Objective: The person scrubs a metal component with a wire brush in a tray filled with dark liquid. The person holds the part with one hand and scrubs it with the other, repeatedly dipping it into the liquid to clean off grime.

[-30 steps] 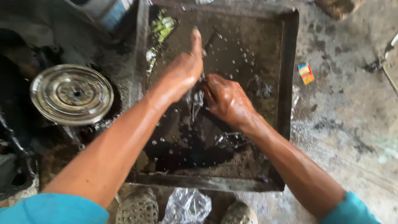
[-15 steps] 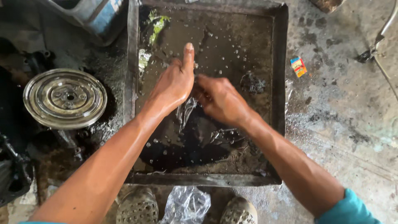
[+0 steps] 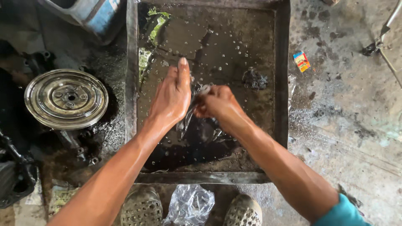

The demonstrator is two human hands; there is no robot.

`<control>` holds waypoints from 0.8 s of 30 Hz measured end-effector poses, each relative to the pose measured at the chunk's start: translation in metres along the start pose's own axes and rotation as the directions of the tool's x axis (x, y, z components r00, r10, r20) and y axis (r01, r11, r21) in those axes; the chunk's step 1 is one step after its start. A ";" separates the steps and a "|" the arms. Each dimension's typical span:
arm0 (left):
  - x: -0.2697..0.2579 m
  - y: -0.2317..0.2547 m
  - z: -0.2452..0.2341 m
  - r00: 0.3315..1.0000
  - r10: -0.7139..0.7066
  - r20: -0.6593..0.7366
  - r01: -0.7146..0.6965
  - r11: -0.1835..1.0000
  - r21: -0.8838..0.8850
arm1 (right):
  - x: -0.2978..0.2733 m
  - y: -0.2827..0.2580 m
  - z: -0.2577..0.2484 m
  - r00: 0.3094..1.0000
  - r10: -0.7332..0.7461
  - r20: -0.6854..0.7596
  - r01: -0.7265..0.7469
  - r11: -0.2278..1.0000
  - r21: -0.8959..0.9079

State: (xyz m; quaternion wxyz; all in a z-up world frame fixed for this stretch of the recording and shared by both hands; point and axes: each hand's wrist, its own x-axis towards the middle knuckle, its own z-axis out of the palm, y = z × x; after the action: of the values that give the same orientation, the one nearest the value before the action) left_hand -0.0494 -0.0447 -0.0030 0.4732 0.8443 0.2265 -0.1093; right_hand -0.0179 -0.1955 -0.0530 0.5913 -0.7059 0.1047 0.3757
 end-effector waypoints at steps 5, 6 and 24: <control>0.004 -0.007 0.001 0.996 0.074 -0.057 -0.077 0.996 -0.044 | -0.005 0.005 0.002 0.980 -0.196 0.025 0.195 0.980 0.036; 0.006 -0.007 0.001 0.992 0.109 -0.069 -0.112 0.992 -0.052 | -0.009 0.009 0.004 0.963 -0.270 0.024 0.269 0.962 0.044; 0.019 -0.016 -0.016 0.967 -0.246 -0.062 0.238 0.965 -0.110 | 0.007 0.048 0.015 0.965 -0.250 -0.079 0.259 0.868 0.423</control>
State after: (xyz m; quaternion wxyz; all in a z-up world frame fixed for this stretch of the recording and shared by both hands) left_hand -0.0407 -0.0183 -0.0144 0.4897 0.7886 0.3508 -0.1232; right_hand -0.0478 -0.1928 -0.0941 0.7752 -0.5698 0.0974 0.2547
